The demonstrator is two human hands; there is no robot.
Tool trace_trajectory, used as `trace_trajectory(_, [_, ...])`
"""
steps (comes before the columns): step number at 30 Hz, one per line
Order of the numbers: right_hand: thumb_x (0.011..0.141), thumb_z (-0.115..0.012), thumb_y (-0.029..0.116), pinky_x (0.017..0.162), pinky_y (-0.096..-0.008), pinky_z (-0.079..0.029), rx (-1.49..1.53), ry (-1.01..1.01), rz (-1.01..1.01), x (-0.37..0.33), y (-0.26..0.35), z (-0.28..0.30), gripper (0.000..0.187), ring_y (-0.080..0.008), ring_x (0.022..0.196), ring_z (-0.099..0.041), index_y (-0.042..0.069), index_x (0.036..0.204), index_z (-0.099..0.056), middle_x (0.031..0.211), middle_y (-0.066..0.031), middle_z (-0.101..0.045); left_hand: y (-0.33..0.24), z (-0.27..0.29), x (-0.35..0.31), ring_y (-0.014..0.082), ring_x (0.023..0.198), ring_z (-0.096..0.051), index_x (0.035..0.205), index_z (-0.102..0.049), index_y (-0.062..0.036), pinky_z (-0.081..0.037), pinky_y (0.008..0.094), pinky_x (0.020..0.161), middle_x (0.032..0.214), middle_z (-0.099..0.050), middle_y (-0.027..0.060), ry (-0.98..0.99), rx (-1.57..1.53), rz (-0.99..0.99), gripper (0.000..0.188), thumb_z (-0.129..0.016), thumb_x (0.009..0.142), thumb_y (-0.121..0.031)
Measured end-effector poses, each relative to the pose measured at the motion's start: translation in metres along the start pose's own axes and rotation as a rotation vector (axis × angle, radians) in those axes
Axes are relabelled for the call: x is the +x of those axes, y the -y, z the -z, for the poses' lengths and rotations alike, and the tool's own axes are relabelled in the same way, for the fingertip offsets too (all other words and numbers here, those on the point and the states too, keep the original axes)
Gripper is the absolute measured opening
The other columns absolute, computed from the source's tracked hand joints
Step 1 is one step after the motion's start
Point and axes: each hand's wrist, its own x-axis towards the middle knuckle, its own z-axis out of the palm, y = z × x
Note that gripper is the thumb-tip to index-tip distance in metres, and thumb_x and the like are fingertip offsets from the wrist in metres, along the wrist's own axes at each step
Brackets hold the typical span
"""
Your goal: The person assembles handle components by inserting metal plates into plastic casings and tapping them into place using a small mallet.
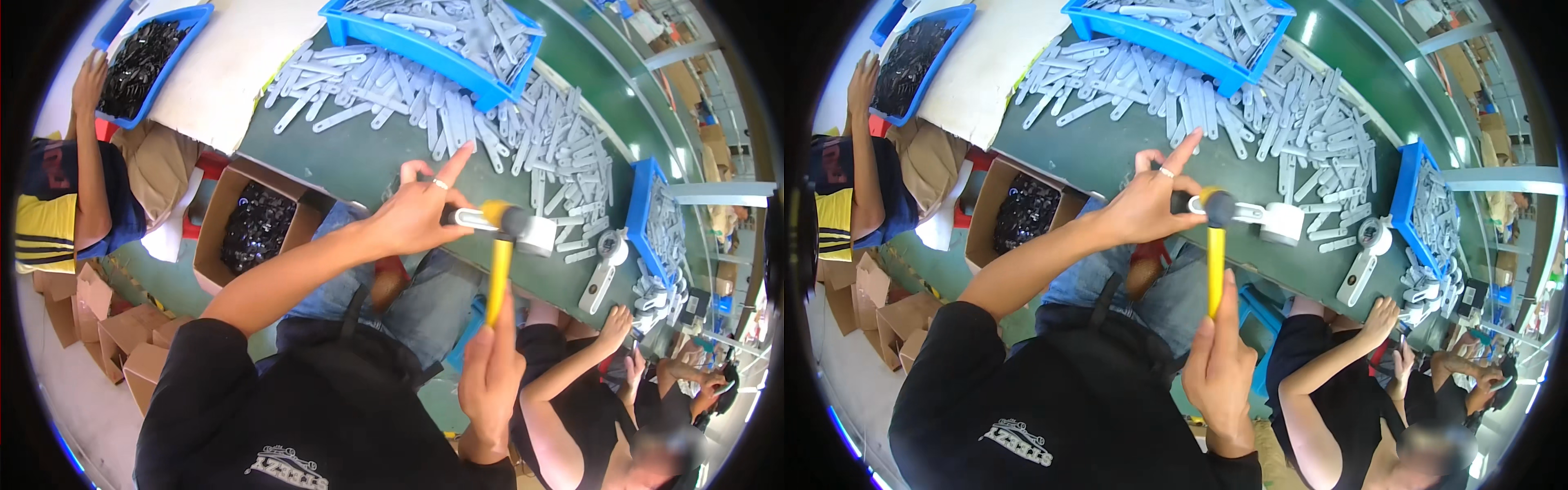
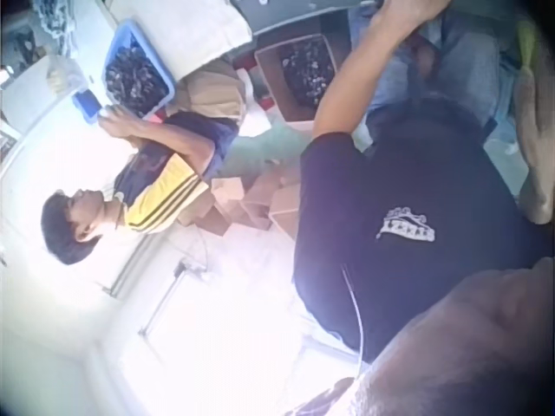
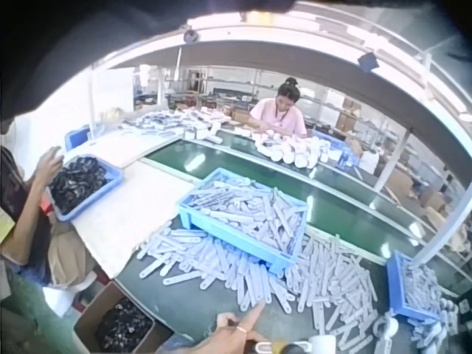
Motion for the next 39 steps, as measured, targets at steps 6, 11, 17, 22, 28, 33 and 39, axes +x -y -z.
trace_trajectory(6, [0.107,-0.049,0.01,0.058,-0.0473,-0.054,-0.126,0.054,-0.041,0.003,0.004,0.003,0.058,-0.0445,0.068,-0.071,0.002,0.163,-0.033,0.098,-0.0285,-0.073,0.0,-0.003,-0.001,0.0291,0.093,-0.071,0.169,-0.001,-0.0056,-0.026,0.049,0.113,0.096,-0.08,0.0037,0.041,-0.026,0.034,0.119,-0.084,0.086,-0.024])
trace_trajectory(11, [0.111,-0.049,0.015,0.052,-0.0293,-0.044,-0.257,-0.017,-0.036,0.018,-0.031,-0.012,0.054,-0.0071,0.057,-0.053,0.009,0.164,-0.039,0.066,-0.0042,-0.053,-0.005,0.004,0.004,0.027,0.093,-0.071,0.17,-0.004,-0.0066,-0.024,0.0478,0.113,0.098,-0.081,0.0059,0.046,-0.049,0.108,0.115,-0.083,0.088,-0.023])
trace_trajectory(17, [0.101,-0.072,0.018,0.05,-0.0227,-0.041,0.304,-0.402,-0.321,0.003,-0.055,0.021,0.061,-0.0034,0.056,-0.049,0.005,0.157,-0.05,0.071,0.0031,-0.058,-0.006,0.0,0.004,0.0252,0.088,-0.07,0.165,-0.036,-0.0155,-0.029,0.0435,0.109,0.099,-0.081,0.0072,0.042,-0.055,0.018,0.085,-0.079,0.092,-0.024])
trace_trajectory(22, [0.101,-0.067,0.01,0.089,-0.0332,-0.05,-0.032,-0.864,-0.285,0.021,-0.163,0.056,0.031,-0.0216,0.106,-0.061,0.003,0.131,-0.072,0.121,-0.0155,-0.063,-0.014,0.02,-0.011,0.0253,0.094,-0.074,0.112,-0.081,-0.0127,-0.052,0.0386,0.086,0.11,-0.079,0.01,-0.21,-0.022,-0.25,0.024,-0.08,0.089,-0.008])
trace_trajectory(28, [0.098,-0.069,0.014,0.099,-0.0366,-0.051,0.074,-0.768,-0.447,0.041,-0.205,0.072,0.032,-0.0302,0.123,-0.065,0.006,0.129,-0.074,0.143,-0.0167,-0.063,0.024,0.133,-0.07,0.0198,0.108,-0.072,0.123,-0.078,-0.0028,-0.055,0.0363,0.101,0.116,-0.079,0.0114,-0.612,0.155,0.168,0.025,-0.073,0.098,-0.005])
trace_trajectory(33, [0.1,-0.069,0.017,0.088,-0.0409,-0.055,-0.202,-0.805,-0.229,0.043,-0.232,0.073,0.026,-0.035,0.098,-0.071,0.004,0.122,-0.074,0.105,-0.0191,-0.072,0.128,0.239,-0.09,0.0086,0.107,-0.067,0.136,-0.071,-0.0026,-0.051,0.0251,0.099,0.123,-0.077,0.0066,-0.935,0.13,0.406,0.037,-0.073,0.102,-0.017])
trace_trajectory(39, [0.103,-0.066,0.013,0.121,-0.0436,-0.034,-0.599,-0.972,0.046,0.03,-0.159,0.093,0.038,-0.0219,0.137,-0.053,-0.004,0.138,-0.063,0.136,-0.0113,-0.07,0.203,0.298,-0.093,0.0067,0.08,-0.063,0.131,-0.077,-0.015,-0.053,0.0258,0.079,0.09,-0.077,0.0036,-1.037,0.408,0.575,0.039,-0.078,0.097,-0.034])
